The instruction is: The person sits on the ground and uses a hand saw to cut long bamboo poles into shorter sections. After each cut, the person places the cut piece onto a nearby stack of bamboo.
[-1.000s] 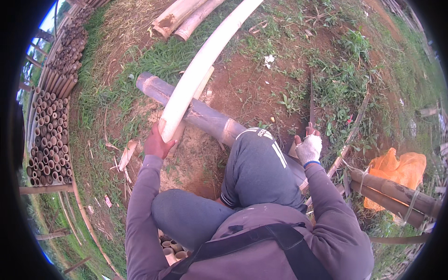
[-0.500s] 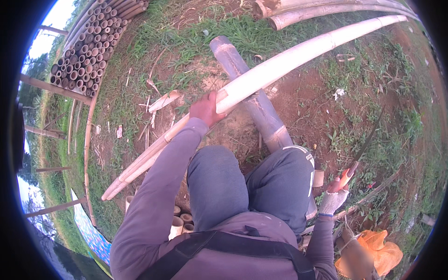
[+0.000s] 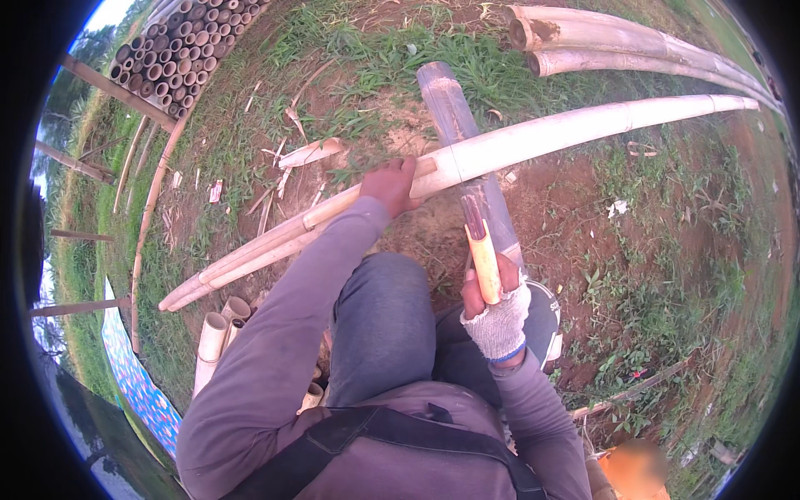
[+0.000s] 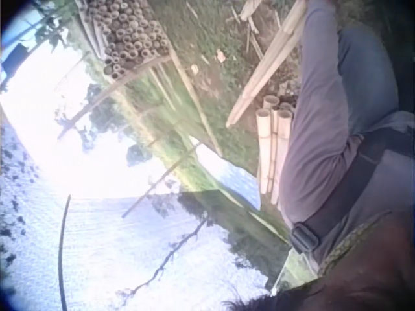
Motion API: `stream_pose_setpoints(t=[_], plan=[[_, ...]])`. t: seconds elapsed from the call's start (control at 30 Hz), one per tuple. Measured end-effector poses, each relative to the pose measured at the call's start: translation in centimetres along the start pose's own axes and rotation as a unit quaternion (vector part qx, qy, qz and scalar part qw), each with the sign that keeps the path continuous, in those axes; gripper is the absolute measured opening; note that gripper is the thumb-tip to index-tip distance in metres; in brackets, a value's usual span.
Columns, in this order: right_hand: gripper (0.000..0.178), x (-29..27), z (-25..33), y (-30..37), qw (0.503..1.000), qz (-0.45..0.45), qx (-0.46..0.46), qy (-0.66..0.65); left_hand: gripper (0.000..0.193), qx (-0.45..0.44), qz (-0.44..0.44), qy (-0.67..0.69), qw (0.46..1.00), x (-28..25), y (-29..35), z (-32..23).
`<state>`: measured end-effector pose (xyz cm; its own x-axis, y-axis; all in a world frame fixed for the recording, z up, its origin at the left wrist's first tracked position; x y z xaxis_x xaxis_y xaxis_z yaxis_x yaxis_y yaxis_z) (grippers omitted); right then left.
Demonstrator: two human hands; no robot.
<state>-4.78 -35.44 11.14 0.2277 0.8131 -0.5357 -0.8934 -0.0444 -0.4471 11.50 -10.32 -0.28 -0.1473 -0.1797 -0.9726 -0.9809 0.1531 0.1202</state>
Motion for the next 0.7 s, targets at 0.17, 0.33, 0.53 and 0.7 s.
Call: stream_pose_setpoints(t=[0.17,0.33,0.53,0.7], plan=[[0.028,2.0,-1.0,0.3,0.997,0.052,0.057,-0.019,0.091,0.004,-0.001,0.001,1.000,0.4,0.1,0.3],[0.028,2.1,-0.6,0.0,0.998,0.055,0.012,-0.004,0.091,0.000,0.002,-0.006,1.000,0.1,0.3,0.1],[0.028,2.0,-0.9,-0.4,0.997,0.070,0.032,0.001,0.090,0.003,0.007,-0.013,1.000,-0.2,0.3,-0.1],[0.025,3.5,-1.4,-2.1,0.995,0.094,0.032,0.006,0.086,-0.007,0.016,0.012,1.000,-0.4,0.2,-0.1]])
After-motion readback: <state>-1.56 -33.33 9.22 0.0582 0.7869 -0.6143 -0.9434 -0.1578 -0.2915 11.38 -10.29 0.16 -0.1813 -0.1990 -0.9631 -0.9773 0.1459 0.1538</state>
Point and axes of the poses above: each hand's wrist, its own y-axis away from the middle knuckle, its own x-axis out of the palm, z = x × y, the point moved 5 cm from there along -y, towards the middle knuckle, and after that the axes turned 5 degrees about y, right-handed, at the moved point
